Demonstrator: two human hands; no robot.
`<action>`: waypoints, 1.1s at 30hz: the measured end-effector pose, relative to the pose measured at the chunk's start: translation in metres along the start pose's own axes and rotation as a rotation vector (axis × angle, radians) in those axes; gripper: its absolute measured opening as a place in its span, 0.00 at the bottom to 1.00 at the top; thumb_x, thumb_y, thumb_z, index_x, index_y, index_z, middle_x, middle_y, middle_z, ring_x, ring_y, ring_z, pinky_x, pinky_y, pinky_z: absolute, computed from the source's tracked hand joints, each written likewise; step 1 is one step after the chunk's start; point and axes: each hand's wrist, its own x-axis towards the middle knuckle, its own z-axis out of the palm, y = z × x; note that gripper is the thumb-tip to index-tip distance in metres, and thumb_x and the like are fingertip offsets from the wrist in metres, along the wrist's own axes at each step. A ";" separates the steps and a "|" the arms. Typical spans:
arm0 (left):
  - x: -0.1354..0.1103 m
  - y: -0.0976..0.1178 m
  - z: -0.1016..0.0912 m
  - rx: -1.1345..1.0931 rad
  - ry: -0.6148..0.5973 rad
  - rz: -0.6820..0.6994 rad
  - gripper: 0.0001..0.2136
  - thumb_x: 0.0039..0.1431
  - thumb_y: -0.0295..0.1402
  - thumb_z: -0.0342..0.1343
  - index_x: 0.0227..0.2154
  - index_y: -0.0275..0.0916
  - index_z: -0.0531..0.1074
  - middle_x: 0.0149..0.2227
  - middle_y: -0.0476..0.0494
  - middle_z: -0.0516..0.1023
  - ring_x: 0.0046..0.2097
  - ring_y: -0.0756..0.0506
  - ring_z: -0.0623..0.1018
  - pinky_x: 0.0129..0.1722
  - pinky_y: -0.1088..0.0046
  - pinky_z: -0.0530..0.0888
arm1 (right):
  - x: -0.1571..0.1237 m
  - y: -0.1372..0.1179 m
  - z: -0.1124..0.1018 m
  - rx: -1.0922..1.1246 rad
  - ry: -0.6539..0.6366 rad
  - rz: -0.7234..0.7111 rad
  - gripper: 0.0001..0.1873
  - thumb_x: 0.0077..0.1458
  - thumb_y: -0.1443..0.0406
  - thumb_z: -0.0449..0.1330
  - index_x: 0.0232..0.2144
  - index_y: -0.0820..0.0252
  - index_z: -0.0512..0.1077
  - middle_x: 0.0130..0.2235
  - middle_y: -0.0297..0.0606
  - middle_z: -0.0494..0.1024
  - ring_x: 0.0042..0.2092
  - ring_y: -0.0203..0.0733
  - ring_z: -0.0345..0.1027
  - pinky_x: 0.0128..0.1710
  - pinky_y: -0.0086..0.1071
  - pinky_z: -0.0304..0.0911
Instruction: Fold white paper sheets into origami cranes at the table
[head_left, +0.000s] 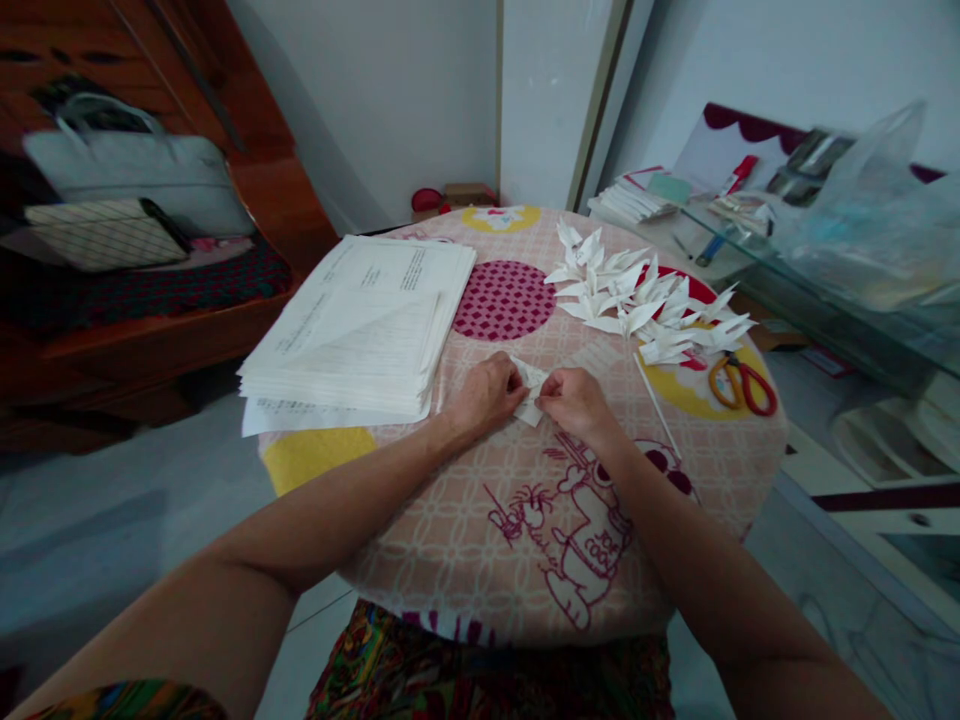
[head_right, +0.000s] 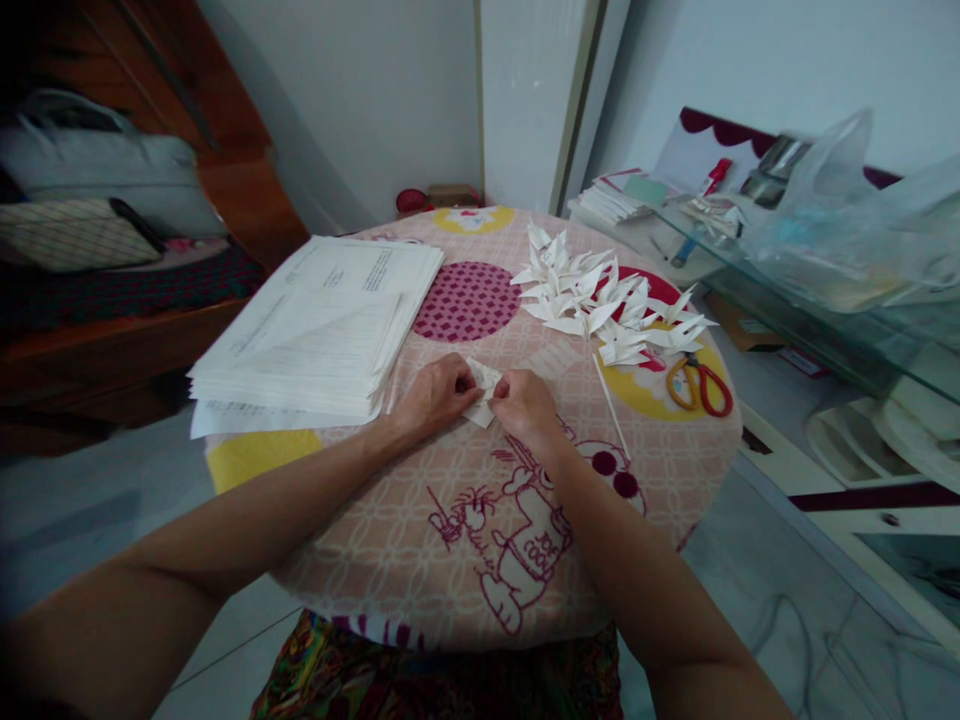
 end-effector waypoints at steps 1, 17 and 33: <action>0.000 0.000 0.000 0.003 0.001 0.000 0.06 0.57 0.29 0.60 0.26 0.35 0.74 0.31 0.45 0.74 0.34 0.47 0.74 0.38 0.69 0.72 | 0.000 -0.001 0.000 -0.024 -0.003 0.000 0.02 0.46 0.70 0.64 0.26 0.61 0.77 0.28 0.38 0.80 0.30 0.39 0.72 0.30 0.29 0.61; 0.001 -0.001 0.001 0.017 -0.009 0.022 0.05 0.56 0.29 0.57 0.27 0.35 0.74 0.33 0.43 0.76 0.35 0.46 0.75 0.38 0.70 0.72 | 0.008 0.000 0.006 0.565 0.010 -0.025 0.10 0.53 0.69 0.57 0.35 0.64 0.78 0.24 0.33 0.77 0.21 0.32 0.69 0.19 0.23 0.62; 0.003 -0.036 -0.046 -0.308 -0.230 -0.078 0.07 0.48 0.26 0.57 0.32 0.35 0.78 0.29 0.48 0.81 0.30 0.51 0.78 0.32 0.77 0.73 | 0.014 -0.001 0.011 0.392 0.004 -0.030 0.08 0.46 0.71 0.67 0.32 0.63 0.77 0.28 0.35 0.79 0.26 0.35 0.72 0.25 0.26 0.66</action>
